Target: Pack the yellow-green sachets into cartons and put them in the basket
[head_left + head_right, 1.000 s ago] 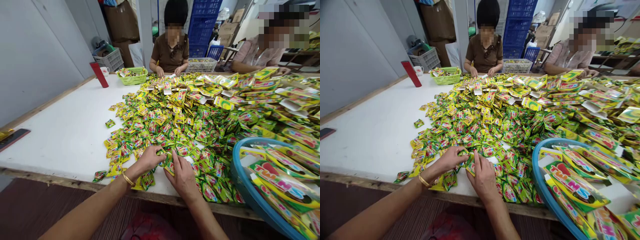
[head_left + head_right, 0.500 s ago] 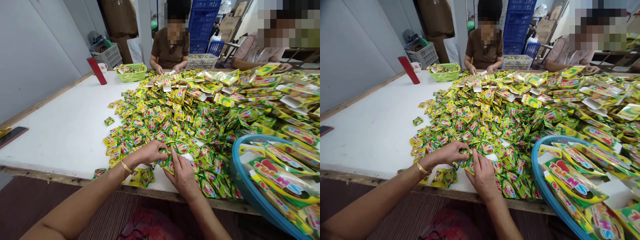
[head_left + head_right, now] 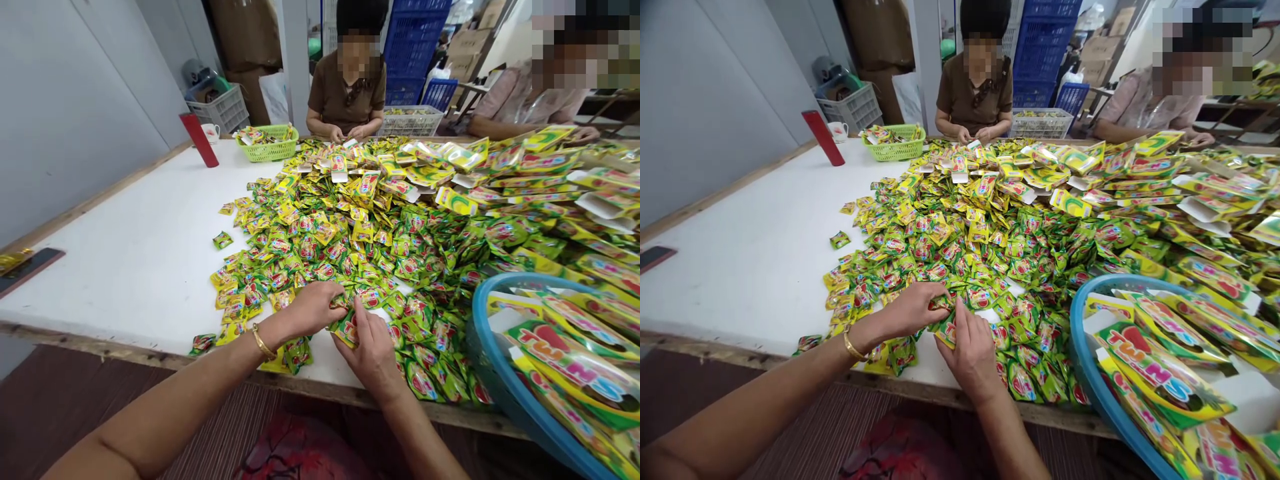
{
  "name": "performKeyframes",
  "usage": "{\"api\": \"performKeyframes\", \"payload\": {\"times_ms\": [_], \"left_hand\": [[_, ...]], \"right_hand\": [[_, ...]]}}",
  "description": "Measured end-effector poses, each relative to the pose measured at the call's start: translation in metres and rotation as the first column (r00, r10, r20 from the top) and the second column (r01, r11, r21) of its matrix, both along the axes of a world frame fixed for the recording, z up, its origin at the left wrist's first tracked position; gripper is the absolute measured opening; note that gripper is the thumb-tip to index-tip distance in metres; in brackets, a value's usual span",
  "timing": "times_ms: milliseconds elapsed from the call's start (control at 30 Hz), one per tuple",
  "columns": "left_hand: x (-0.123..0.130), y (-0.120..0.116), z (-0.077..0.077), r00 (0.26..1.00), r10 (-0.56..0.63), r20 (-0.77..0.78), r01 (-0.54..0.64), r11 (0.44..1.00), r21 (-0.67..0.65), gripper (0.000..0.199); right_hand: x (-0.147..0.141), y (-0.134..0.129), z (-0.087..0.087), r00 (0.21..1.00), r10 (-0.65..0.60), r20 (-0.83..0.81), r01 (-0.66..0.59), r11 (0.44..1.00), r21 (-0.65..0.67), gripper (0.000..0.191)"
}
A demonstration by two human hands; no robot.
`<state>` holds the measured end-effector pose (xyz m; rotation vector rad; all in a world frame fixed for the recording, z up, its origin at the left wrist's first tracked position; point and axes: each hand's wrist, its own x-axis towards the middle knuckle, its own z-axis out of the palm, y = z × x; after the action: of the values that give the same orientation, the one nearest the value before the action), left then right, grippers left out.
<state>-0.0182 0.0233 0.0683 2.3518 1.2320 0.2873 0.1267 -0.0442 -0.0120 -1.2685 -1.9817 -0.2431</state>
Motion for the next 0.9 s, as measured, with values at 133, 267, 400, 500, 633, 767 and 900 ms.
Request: {"api": "performKeyframes", "payload": {"times_ms": [133,267,400,500,633,767,900], "left_hand": [[0.004,-0.003,-0.014,0.991,-0.129,0.029,0.123,0.980,0.157,0.009],[0.005,-0.010,-0.008,1.000,0.003,0.019,-0.006,0.991,0.131,0.009],[-0.004,-0.008,0.011,1.000,-0.007,0.002,0.007,0.999,-0.054,0.014],[-0.005,-0.004,0.011,0.998,0.044,0.055,-0.036,0.989,-0.145,0.018],[0.005,-0.007,-0.002,0.953,0.240,0.184,-0.211,0.963,-0.165,0.008],[0.010,-0.012,-0.009,0.901,0.337,0.275,-0.269,0.928,-0.257,0.013],[0.011,-0.013,-0.012,0.875,0.372,0.311,-0.262,0.902,-0.343,0.011]], "right_hand": [[0.001,0.001,0.000,0.999,-0.024,-0.022,0.024,1.000,0.008,0.074],[0.000,0.002,-0.001,0.999,-0.016,-0.044,0.015,1.000,-0.024,0.071],[-0.001,0.002,-0.002,0.999,-0.044,-0.027,0.043,0.999,-0.024,0.073],[0.000,0.003,-0.002,0.998,-0.060,-0.004,0.060,0.998,-0.007,0.073],[0.003,0.002,-0.001,0.996,-0.090,0.023,0.089,0.996,0.013,0.069],[0.003,0.002,-0.002,0.995,-0.102,0.010,0.102,0.995,0.019,0.069],[0.003,0.002,-0.002,0.992,-0.118,0.041,0.117,0.993,0.029,0.068]]}}
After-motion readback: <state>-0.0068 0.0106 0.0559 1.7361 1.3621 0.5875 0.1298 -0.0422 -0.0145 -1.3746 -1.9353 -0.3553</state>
